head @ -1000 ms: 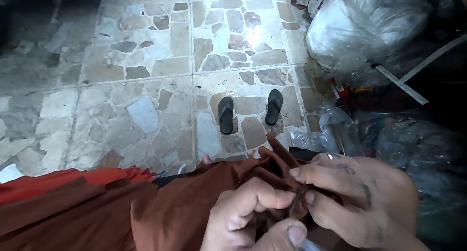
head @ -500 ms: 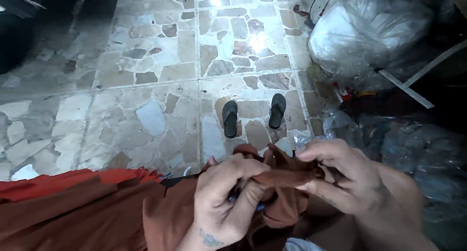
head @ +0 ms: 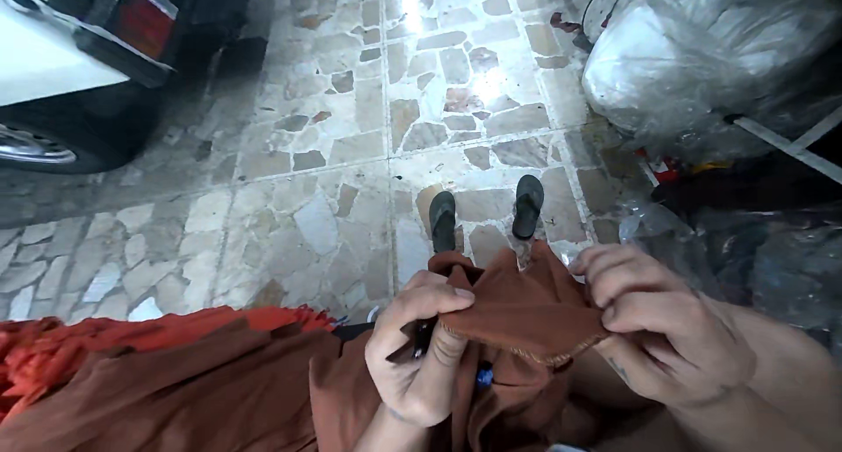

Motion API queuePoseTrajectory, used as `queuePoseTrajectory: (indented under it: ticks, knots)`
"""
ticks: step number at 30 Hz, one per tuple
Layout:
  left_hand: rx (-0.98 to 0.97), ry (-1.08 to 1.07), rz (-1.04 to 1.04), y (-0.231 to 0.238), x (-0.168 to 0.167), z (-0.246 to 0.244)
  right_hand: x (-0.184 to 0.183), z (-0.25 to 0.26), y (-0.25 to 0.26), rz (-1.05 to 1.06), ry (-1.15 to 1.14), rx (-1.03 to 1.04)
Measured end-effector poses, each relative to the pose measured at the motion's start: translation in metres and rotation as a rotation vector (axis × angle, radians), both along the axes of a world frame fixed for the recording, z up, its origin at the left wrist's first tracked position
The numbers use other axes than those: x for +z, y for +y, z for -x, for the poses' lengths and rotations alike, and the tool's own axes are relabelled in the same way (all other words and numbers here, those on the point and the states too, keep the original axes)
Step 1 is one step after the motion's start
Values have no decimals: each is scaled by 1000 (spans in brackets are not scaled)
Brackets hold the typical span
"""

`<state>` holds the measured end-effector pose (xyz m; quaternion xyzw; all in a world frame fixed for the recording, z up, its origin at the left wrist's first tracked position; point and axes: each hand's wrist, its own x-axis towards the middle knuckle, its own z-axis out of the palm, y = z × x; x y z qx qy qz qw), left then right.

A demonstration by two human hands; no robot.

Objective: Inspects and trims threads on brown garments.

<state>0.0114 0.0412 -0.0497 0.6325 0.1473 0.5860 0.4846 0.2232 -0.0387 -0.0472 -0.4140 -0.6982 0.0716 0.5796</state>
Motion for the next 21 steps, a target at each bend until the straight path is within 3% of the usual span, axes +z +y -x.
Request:
queuePoseTrajectory:
  ticks: [4, 8, 11, 18, 21]
  knots:
    - [-29, -56, 49, 0, -3, -4, -1, 4, 0, 20, -3, -9]
    - [-63, -70, 105, 1, -2, -5, 8, 1, -2, 225, 70, 226]
    - [-146, -102, 217, 1, -3, -4, 7, 4, -3, 282, 101, 282]
    - [-264, -193, 329, 2, -4, -3, 1, 12, -6, -14, -148, -20]
    - [-201, -34, 275, 4, -3, 2, 3, 11, -13, -62, -166, -55]
